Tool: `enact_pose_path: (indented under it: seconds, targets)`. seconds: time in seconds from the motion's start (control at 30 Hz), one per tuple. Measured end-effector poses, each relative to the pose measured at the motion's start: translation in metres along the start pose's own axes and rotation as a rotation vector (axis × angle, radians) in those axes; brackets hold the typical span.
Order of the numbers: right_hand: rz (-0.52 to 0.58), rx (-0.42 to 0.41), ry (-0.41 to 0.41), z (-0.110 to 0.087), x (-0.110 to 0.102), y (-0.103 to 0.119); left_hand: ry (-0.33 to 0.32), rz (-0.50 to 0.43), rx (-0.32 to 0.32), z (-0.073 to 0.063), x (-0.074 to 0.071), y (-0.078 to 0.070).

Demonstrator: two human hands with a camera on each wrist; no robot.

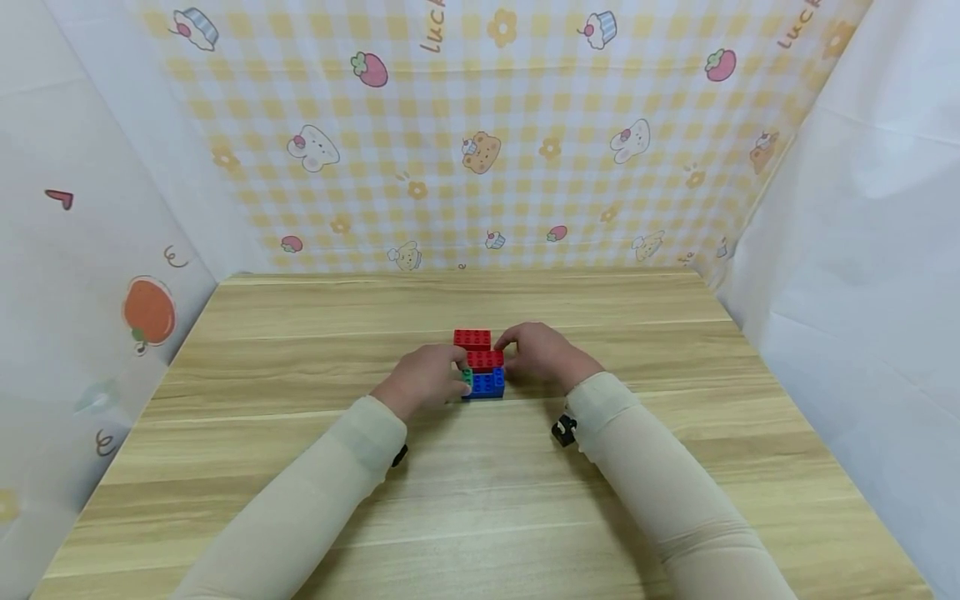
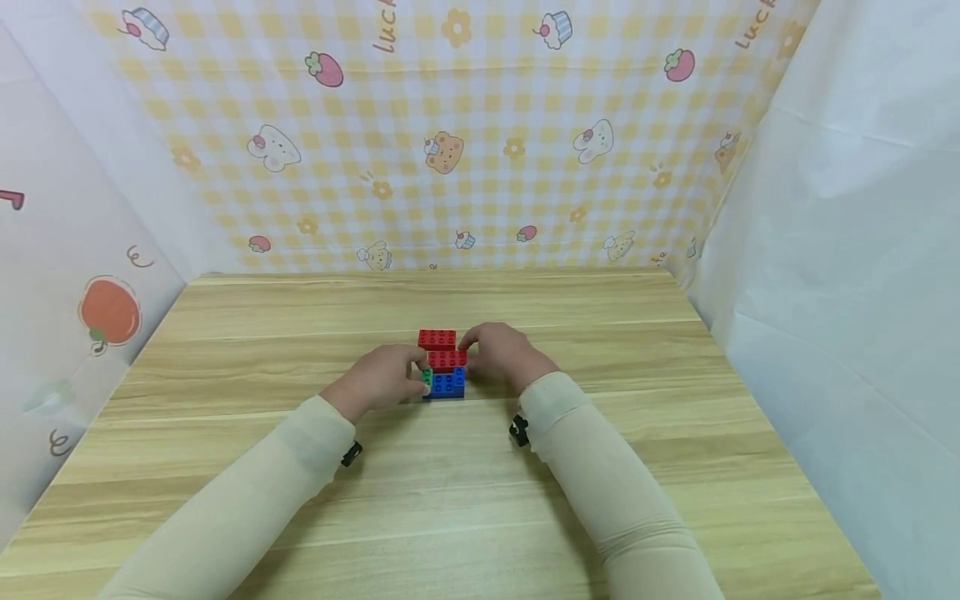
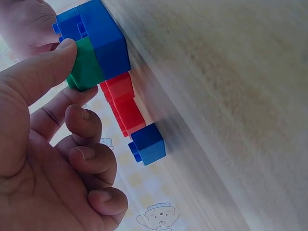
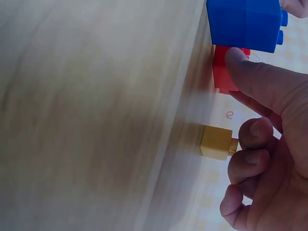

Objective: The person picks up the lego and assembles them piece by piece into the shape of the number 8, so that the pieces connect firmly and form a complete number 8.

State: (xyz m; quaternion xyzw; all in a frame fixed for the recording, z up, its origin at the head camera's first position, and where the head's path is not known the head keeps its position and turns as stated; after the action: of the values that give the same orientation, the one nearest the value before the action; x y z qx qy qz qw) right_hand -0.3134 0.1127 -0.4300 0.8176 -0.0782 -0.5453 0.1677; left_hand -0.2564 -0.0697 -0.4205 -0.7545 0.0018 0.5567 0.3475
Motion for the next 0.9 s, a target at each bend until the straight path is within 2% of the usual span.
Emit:
enact_pose_path:
  seconds: [0.57,0.9]
  targets:
    - [0.029,0.019,-0.009,-0.0019,-0.0022,-0.0022,0.000,-0.010,-0.007,-0.0007,-0.0003,-0.0002]
    - [0.015,-0.009,-0.028,-0.0036,-0.0039,-0.0011,0.005,-0.007,-0.010,-0.0007,0.0001,0.0001]
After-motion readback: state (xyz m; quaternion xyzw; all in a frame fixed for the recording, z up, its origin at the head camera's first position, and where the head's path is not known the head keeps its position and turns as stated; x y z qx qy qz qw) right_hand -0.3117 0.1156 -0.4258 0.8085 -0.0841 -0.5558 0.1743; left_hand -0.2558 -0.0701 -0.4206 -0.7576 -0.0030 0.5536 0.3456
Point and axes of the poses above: each hand's wrist, its own z-axis towards the middle knuckle, its own x-axis out of the palm, y = z × x, the point moved 5 cm from there along z, towards the middle knuckle, and after that the axes turned 15 degrees about x, right-handed, at the moved point
